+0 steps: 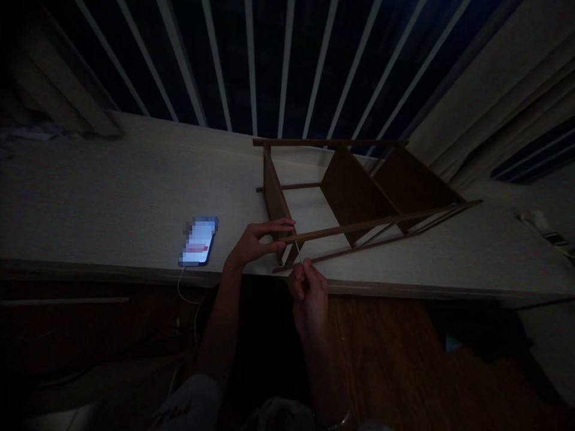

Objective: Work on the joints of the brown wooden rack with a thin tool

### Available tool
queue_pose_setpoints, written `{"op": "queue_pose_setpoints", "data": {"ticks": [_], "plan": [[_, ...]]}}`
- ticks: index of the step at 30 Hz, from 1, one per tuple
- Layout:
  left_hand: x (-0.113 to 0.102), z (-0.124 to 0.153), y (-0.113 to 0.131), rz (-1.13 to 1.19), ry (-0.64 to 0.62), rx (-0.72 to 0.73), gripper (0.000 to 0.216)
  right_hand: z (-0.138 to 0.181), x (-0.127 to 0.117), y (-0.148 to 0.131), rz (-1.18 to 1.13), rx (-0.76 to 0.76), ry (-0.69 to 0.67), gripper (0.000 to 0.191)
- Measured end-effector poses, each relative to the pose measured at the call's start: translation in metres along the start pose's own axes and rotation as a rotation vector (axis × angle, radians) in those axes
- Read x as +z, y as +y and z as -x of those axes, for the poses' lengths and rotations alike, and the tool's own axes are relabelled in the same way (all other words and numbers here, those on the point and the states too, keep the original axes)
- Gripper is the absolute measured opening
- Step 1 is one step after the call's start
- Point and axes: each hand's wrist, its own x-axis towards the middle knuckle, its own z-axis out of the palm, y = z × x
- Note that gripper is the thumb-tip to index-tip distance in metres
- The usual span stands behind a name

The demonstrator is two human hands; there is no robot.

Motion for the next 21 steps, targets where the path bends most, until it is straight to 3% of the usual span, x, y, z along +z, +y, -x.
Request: {"op": "queue_pose_setpoints", "data": {"ticks": [12,21], "plan": [[0.0001,-0.0007,0.0001,0.010,-0.003,0.019,0.034,0.0008,0.0020,-0.0005,-0.092,0.061,-0.023,0.032],[0.0063,0.0003,-0.0038,-0.088,0.070,0.071,0.033,-0.0012,0.0022,0.0054,-0.087,0.028,0.004,0.032]]}}
